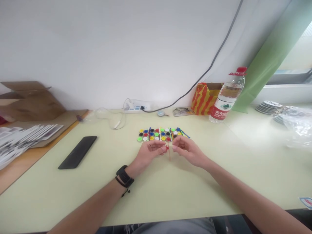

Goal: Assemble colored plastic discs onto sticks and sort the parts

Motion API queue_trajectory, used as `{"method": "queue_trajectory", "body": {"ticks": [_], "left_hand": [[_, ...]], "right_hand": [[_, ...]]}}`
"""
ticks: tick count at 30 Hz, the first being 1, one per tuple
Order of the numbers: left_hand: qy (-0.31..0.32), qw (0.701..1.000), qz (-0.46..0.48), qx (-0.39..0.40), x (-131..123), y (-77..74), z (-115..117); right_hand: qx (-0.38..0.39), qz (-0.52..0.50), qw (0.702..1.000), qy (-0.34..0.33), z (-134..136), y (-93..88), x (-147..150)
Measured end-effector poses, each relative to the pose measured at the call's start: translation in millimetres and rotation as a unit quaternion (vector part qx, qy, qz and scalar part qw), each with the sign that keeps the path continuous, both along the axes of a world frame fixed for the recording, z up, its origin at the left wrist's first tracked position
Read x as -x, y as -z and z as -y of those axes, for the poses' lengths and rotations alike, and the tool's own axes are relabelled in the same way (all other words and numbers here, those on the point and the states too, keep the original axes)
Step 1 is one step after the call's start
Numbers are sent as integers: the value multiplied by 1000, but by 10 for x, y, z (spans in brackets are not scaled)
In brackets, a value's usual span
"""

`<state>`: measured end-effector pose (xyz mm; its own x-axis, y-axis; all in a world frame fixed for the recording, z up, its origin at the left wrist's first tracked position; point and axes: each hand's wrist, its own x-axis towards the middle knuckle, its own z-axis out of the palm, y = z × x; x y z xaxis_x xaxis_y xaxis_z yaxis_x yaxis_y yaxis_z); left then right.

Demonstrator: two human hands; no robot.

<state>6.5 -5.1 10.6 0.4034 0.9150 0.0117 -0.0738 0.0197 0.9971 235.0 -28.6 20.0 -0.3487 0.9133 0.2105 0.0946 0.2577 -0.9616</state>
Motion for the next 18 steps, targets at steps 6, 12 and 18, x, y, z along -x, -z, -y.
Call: {"method": "queue_trajectory", "body": {"ticks": [6,12,18], "left_hand": [[31,999,-4,-28,-25,17,26],[44,998,-8,-36,-11,21,35],[30,998,-24,-39,-43,-36,52]], "right_hand": [[-12,13,1000,-18,19,83,74],[-13,25,1000,4,18,119,97],[-49,43,997,36,13,122,60]]}}
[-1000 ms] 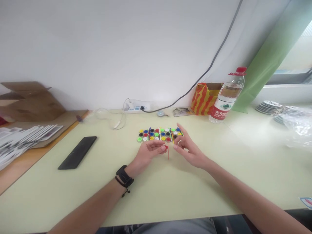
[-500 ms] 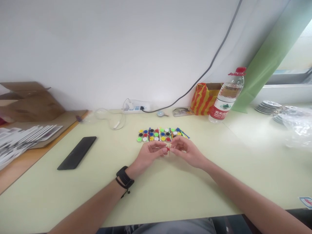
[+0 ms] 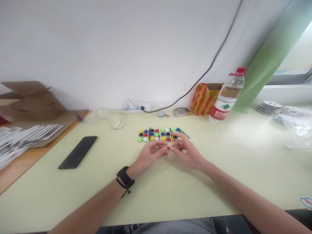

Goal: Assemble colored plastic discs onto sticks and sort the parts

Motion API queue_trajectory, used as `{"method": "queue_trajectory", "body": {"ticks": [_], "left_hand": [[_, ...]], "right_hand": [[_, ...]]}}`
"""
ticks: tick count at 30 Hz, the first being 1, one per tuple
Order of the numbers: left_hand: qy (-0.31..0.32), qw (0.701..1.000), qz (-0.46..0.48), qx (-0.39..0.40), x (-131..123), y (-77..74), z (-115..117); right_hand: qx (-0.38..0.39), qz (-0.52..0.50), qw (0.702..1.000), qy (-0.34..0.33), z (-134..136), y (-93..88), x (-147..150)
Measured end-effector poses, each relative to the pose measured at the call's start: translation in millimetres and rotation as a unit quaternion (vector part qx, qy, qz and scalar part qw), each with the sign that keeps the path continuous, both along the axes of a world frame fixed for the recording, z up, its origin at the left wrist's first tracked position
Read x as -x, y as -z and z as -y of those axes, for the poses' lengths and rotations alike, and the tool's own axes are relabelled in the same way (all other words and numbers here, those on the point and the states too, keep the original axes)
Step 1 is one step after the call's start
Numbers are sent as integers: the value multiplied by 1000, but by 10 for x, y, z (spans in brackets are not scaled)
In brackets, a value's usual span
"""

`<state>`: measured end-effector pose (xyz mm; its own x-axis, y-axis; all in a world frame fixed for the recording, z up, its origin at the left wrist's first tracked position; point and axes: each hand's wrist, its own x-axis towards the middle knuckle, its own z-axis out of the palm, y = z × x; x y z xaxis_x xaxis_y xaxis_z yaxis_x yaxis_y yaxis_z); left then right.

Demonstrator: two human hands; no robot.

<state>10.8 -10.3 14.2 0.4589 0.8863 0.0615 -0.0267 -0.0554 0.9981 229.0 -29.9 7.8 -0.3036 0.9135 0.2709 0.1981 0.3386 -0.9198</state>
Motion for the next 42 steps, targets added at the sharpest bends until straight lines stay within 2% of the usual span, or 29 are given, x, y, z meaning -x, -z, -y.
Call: {"method": "queue_trajectory", "body": {"ticks": [6,10,14,19,21,25,26,32,37,42], "left_hand": [[-11,999,11,28,-2,-29,5],[-35,999,8,39,19,-5,-21],[-50,998,26,40,33,26,-50],[-57,996,50,42,37,12,-55],[-61,996,56,39,35,-3,-49],[-69,996,48,32,28,-24,-37],[-67,996,44,30,26,-27,-34],[-42,998,31,19,19,-33,-5],[7,999,31,10,8,-46,22],[11,1000,22,10,15,-23,22]], "right_hand": [[-45,40,998,11,-14,-5,-52],[-42,48,998,13,-8,-7,-68],[24,-33,999,4,25,-11,-7],[121,-153,980,31,98,-54,120],[138,-141,980,39,106,-84,128],[179,-76,980,-46,64,-129,52],[180,-77,979,-53,48,-136,29],[129,-135,982,7,0,-125,0],[101,-115,988,-28,0,-28,60],[88,-81,992,-25,0,-5,69]]}}
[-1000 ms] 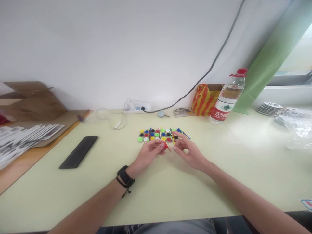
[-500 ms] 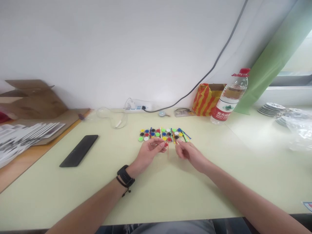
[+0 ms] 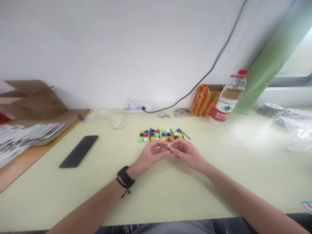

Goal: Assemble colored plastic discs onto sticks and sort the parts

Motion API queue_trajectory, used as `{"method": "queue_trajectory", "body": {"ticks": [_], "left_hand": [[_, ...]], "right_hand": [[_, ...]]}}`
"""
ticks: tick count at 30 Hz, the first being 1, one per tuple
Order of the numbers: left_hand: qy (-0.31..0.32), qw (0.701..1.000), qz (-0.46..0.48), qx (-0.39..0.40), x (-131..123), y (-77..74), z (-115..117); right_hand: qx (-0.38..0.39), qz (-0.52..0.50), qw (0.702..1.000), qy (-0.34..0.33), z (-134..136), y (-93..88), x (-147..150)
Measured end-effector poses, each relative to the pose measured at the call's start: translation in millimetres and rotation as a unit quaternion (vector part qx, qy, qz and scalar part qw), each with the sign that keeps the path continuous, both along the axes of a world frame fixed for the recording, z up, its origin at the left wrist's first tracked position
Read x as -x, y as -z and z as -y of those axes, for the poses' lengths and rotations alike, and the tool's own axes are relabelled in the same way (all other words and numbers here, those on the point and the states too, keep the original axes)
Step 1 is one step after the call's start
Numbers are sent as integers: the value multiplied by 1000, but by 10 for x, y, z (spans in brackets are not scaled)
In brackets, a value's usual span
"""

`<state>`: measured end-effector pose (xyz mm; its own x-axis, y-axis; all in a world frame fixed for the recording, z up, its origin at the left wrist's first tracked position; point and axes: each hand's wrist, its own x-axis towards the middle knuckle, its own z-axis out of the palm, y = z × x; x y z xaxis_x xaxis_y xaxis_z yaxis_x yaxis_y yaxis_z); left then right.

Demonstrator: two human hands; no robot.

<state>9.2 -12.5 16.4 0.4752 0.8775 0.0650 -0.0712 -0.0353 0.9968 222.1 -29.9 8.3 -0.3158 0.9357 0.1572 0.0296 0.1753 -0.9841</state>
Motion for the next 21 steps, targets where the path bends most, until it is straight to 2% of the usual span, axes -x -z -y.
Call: {"method": "queue_trajectory", "body": {"ticks": [8,14,19,21], "left_hand": [[-14,1000,-1,-10,-4,11,-21],[-36,999,11,-7,0,26,-28],[-42,999,18,3,2,26,-28],[-37,999,15,0,5,28,-31]], "right_hand": [[-101,67,992,47,42,-26,-43],[-101,60,989,86,58,-25,-45],[-43,117,990,-73,27,-136,-130],[-37,111,991,-61,17,-153,-139]]}}
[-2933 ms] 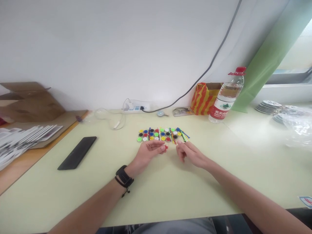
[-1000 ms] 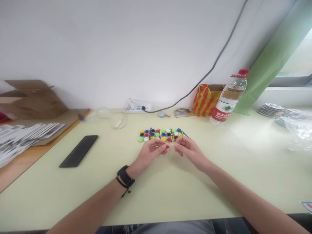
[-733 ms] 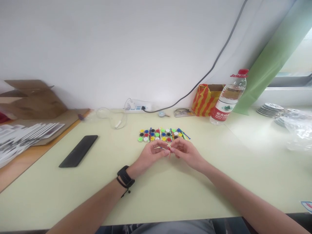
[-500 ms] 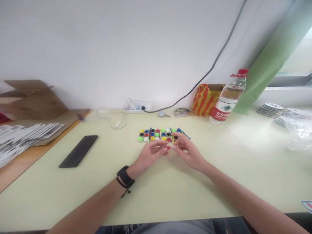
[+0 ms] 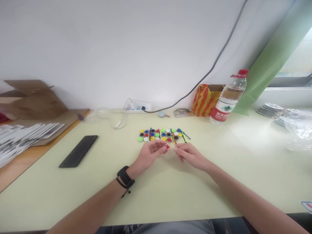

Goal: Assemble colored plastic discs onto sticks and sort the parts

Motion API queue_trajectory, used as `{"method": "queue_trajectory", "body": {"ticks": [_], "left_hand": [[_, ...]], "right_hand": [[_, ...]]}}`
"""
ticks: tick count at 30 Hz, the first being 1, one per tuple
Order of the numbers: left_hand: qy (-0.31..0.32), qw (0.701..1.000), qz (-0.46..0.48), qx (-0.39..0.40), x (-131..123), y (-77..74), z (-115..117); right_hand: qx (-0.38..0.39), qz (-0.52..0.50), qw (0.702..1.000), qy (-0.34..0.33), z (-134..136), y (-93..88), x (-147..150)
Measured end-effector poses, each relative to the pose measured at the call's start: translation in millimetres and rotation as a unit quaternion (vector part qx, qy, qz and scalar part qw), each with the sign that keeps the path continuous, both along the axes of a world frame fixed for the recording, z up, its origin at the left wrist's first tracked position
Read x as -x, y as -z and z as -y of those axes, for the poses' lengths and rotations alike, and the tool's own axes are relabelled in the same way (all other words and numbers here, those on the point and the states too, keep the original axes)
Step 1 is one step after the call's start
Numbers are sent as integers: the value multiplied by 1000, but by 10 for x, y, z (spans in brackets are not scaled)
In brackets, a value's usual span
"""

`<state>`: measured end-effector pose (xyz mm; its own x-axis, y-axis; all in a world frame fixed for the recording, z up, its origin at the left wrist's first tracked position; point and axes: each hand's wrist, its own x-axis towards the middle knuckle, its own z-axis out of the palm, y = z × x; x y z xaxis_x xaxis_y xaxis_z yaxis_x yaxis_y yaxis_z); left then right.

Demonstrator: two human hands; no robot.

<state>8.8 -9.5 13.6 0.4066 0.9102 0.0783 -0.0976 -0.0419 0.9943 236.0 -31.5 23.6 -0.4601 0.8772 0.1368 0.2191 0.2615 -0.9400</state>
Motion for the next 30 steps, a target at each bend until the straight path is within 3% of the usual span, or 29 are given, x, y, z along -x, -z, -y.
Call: {"method": "queue_trajectory", "body": {"ticks": [6,13,19,23,26,28,30], "left_hand": [[10,1000,-15,-11,-2,-9,4],[25,1000,-18,-7,-7,-3,18],[9,1000,-5,7,-3,16,-4],[3,1000,-9,12,4,21,-7],[-1,1000,-8,16,6,44,-14],[-6,1000,-8,16,4,61,-22],[-7,1000,-9,15,1,68,-25]], "right_hand": [[4,-76,996,52,-16,71,66],[-6,-64,997,51,-4,129,106],[-32,-90,990,105,25,120,99],[78,-200,970,117,0,94,78],[178,-260,948,40,-40,55,21],[202,-277,939,-4,-62,31,-22],[201,-279,939,2,-75,18,-46]]}}
